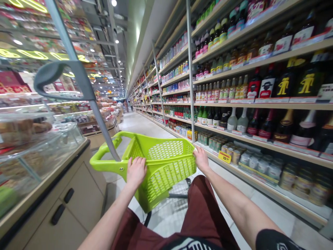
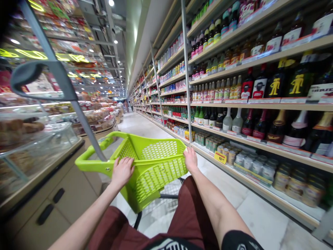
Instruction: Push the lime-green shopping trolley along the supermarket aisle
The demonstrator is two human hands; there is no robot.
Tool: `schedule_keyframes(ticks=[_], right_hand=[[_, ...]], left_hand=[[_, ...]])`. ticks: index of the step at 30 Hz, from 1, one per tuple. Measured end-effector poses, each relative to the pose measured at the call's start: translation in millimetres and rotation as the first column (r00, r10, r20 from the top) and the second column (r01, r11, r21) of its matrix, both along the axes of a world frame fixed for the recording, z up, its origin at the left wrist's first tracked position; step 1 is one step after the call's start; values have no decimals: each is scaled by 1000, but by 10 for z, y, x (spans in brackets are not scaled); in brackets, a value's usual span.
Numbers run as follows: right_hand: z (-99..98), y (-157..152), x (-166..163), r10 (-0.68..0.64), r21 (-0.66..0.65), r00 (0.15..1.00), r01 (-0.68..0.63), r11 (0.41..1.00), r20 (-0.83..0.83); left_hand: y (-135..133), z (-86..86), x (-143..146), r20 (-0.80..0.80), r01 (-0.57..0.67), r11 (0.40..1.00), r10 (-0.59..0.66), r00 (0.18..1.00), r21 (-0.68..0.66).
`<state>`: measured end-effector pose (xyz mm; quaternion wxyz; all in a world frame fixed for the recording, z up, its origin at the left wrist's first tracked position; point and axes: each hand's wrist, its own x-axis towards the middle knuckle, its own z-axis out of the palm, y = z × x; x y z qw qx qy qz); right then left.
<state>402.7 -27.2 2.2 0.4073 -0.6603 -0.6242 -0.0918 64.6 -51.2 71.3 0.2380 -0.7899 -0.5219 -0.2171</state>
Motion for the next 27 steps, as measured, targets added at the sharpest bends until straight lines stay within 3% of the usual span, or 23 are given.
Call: schedule_keyframes(ticks=[4, 7, 9, 11, 16, 20, 22, 24, 27], right_hand=[[18, 62, -654, 206, 42, 977, -204, 978, -48], [75, 81, -1088, 420, 77, 907, -420, 904, 16], [99, 70, -1193, 489, 88, 870, -492, 866, 60], [101, 61, -1141, 465, 103, 883, -470, 877, 72], [68, 91, -891, 223, 122, 975, -220, 968, -13], [103, 71, -1163, 328, 102, 945, -327, 940, 1], [224, 32, -1406, 417, 100, 909, -415, 904, -8], [474, -21, -1647, 504, 124, 864, -500, 857, -3], [1107, -128, -1985, 562, 300, 823, -558, 774, 81]], left_hand=[[-9, -4, 34, 23, -9, 1000, 9, 1000, -15], [-27, 1, 75, 33, -24, 999, 25, 999, -28], [-43, 7, 103, 36, -27, 999, 28, 999, -32], [-57, 14, 130, 42, -25, 999, 27, 999, -37], [-63, 10, 234, 99, 10, 998, -4, 995, -57], [-92, -6, 356, 173, 96, 992, -82, 981, -77], [-145, 24, 354, 216, 196, 977, -175, 961, -80], [-211, 98, 253, 279, 264, 964, -246, 928, -29], [-279, 261, -76, 420, 143, 979, -192, 887, 145]])
